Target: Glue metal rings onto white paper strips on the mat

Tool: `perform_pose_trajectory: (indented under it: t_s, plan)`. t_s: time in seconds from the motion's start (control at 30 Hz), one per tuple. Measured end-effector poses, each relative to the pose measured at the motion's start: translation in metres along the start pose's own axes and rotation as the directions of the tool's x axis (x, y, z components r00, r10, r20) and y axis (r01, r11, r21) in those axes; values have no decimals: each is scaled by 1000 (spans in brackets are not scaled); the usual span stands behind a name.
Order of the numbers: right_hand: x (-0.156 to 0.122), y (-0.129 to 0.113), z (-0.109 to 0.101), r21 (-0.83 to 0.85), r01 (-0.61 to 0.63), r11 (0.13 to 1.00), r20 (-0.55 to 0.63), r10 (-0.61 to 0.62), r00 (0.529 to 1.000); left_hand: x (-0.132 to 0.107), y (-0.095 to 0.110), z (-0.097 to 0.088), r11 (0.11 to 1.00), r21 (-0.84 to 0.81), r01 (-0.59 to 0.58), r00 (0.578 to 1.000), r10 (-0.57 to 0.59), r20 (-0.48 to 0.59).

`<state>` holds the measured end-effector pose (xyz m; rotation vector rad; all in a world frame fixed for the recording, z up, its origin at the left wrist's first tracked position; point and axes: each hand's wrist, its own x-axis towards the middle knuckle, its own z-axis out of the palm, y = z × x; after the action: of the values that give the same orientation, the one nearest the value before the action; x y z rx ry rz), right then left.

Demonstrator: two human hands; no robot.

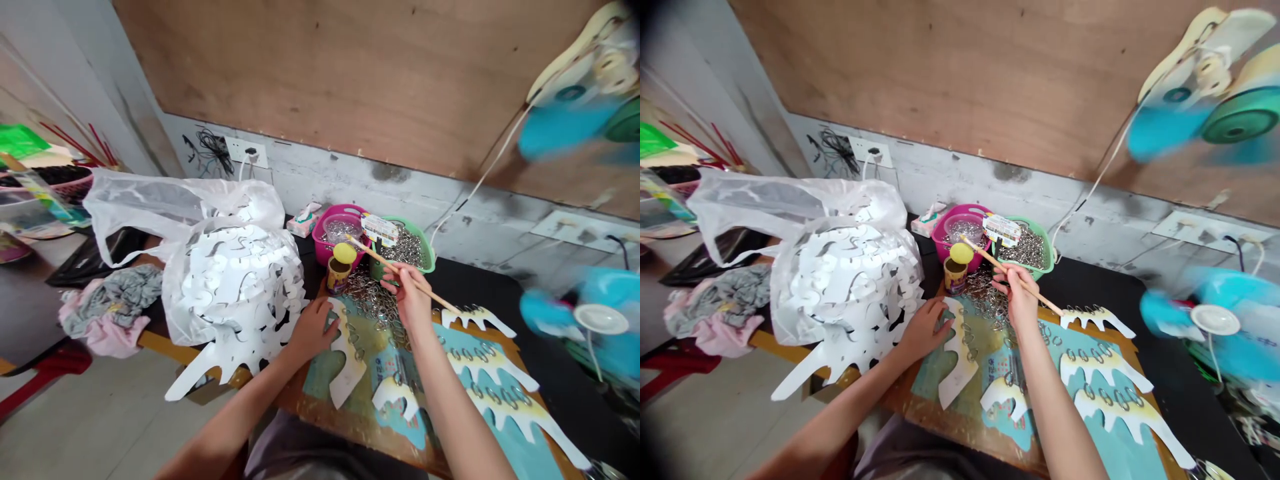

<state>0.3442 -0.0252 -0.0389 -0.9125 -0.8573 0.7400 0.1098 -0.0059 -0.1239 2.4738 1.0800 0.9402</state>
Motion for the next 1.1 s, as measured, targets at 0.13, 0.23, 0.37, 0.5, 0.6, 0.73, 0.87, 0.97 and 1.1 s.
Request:
perform_pose_trajectory:
  t_s: [0.13,0.23,0.37,0.5,0.6,0.73,0.87,0.97,1.1]
  plan:
    - [0,9,13,-50,63,997,-61,-66,996,49,13,-26,988,89,125,968,-102,-230]
    - [-5,9,11,-41,82,996,-94,-86,992,104,23,-37,952,232,200,957,-139,-255]
    - [-13,2,0,-84,109,991,-123,-118,985,154,27,-31,876,407,257,965,-215,-149]
    - [-19,-10,-17,-119,121,986,-144,-137,980,162,25,-26,875,436,209,978,-177,-114]
    - [-20,-14,-24,-104,132,986,-156,-147,977,156,24,-30,850,461,255,966,-204,-159]
    - [-21,-10,-19,-101,121,987,-141,-135,981,148,18,-40,839,447,310,951,-270,-151]
    - [-21,-3,-5,-122,104,987,-127,-119,985,143,7,-49,851,402,338,941,-309,-139]
    - [-21,1,7,-167,110,980,-86,-125,988,138,3,-54,860,368,353,935,-308,-177]
    - [-17,17,28,-179,64,982,45,-57,997,128,5,-59,885,278,374,912,-298,-281]
